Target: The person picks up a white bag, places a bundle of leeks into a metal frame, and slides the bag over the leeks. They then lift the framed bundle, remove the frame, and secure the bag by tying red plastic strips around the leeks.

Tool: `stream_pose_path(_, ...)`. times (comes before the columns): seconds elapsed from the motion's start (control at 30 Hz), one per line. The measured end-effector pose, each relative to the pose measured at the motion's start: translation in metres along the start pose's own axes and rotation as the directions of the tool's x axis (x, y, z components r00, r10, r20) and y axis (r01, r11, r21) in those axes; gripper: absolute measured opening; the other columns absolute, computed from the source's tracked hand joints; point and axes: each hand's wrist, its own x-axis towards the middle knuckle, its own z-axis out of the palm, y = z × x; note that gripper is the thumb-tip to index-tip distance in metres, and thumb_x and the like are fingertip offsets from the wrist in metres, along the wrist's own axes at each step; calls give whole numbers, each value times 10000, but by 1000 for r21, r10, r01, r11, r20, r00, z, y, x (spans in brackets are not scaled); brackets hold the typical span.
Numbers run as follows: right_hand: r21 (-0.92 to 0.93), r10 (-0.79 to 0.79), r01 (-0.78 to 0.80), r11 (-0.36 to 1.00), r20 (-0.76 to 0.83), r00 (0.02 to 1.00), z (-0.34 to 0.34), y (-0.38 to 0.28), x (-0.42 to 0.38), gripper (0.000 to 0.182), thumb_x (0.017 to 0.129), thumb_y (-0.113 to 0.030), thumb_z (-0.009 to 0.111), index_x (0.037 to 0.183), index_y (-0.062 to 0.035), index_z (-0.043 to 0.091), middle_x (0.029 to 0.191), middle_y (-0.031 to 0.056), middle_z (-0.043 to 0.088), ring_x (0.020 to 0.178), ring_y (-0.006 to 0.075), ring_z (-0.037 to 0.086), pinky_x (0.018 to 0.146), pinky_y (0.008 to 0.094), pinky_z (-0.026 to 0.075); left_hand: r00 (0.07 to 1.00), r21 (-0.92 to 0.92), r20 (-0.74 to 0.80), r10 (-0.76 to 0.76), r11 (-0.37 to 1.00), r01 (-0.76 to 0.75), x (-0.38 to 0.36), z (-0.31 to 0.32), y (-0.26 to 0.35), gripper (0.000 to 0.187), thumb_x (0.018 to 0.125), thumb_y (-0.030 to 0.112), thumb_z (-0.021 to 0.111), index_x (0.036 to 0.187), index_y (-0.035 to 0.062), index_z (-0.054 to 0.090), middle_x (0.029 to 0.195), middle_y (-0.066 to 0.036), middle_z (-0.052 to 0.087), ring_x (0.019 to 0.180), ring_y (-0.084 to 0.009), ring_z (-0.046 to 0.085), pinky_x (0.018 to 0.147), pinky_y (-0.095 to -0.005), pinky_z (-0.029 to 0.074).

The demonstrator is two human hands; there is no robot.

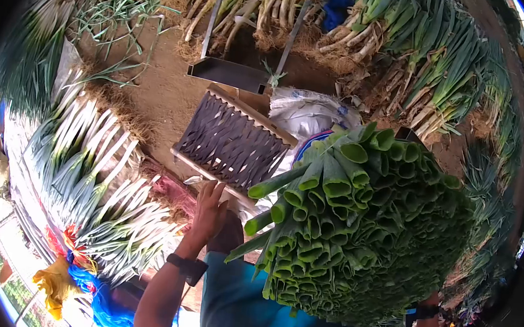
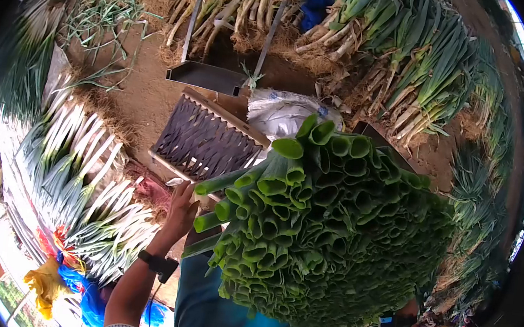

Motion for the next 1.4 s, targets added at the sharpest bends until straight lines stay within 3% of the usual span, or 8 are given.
stream_pose_path(0.17, -41, 72, -70, 997, 63, 995, 4, -6, -4, 495, 977, -160, 462, 1451, -94, 334, 1369, 69, 487, 1216, 184, 482, 969, 321, 418, 631, -615, 302, -715, 359, 702, -5, 16, -47, 486, 874, 346, 674, 1141, -42, 553, 941, -92, 579, 798, -187, 513, 665, -330, 410)
stream_pose_path(0.27, -67, 96, -91, 994, 70, 993, 7, -10, -2, 491, 980, -165, 458, 1450, -95, 336, 1366, 68, 490, 1212, 182, 484, 965, 320, 419, 479, -832, 407, -777, -99, 546, 34, 34, -42, 333, 901, 326, 661, 1027, 28, 586, 849, -29, 598, 676, -156, 518, 554, -275, 389)
stream_pose_path(0.37, -96, 119, -111, 989, 71, 990, 7, -15, 1, 487, 983, -171, 454, 1450, -96, 337, 1362, 68, 493, 1209, 181, 486, 960, 319, 420, 722, -876, 430, -543, -445, 187, 61, 101, -105, 238, 909, 245, 671, 1072, 82, 610, 970, -56, 678, 836, -195, 667, 708, -359, 554)
stream_pose_path(0.93, -129, 193, -178, 976, 115, 975, 18, -23, 17, 465, 998, -201, 430, 1445, -101, 347, 1344, 64, 509, 1188, 174, 496, 937, 313, 426, 691, -931, 321, -647, -349, 106, 103, 81, -70, 483, 908, 422, 641, 1153, 10, 584, 1030, -96, 658, 902, -202, 654, 745, -364, 568)
stream_pose_path(1.07, -98, 193, -179, 979, 157, 969, 21, -17, 11, 461, 1002, -208, 424, 1444, -103, 350, 1340, 63, 512, 1183, 173, 498, 931, 311, 428, 606, -652, 267, -749, 322, 686, 80, 19, -55, 520, 929, 314, 605, 1280, -56, 504, 1143, -98, 630, 1064, -217, 584, 867, -344, 468)
stream_pose_path(1.17, -74, 199, -187, 979, 194, 961, 25, -14, 6, 457, 1004, -213, 420, 1443, -104, 351, 1337, 62, 515, 1180, 171, 500, 927, 310, 429, 857, -957, 251, -451, 16, 289, 29, -36, 26, 629, 985, 474, 468, 1426, 41, 353, 1342, -131, 465, 1178, -236, 480, 1016, -418, 378)
stream_pose_path(1.3, -28, 186, -186, 982, 286, 940, 35, -6, 1, 453, 1008, -220, 415, 1442, -105, 354, 1332, 62, 519, 1175, 170, 503, 921, 309, 431, 874, -896, 443, -198, -68, 439, 13, -110, 182, 765, 955, 642, 320, 1502, 113, 241, 1457, -136, 388, 1309, -255, 412, 1074, -412, 359)
stream_pose_path(1.4, 9, 159, -176, 984, 390, 907, 44, -5, 1, 450, 1011, -225, 410, 1441, -106, 356, 1329, 61, 522, 1171, 168, 505, 917, 307, 432, 877, -774, 374, -303, 419, 475, 9, -114, 193, 747, 940, 667, 348, 1389, 74, 414, 1212, -81, 555, 971, -186, 569, 730, -280, 465)
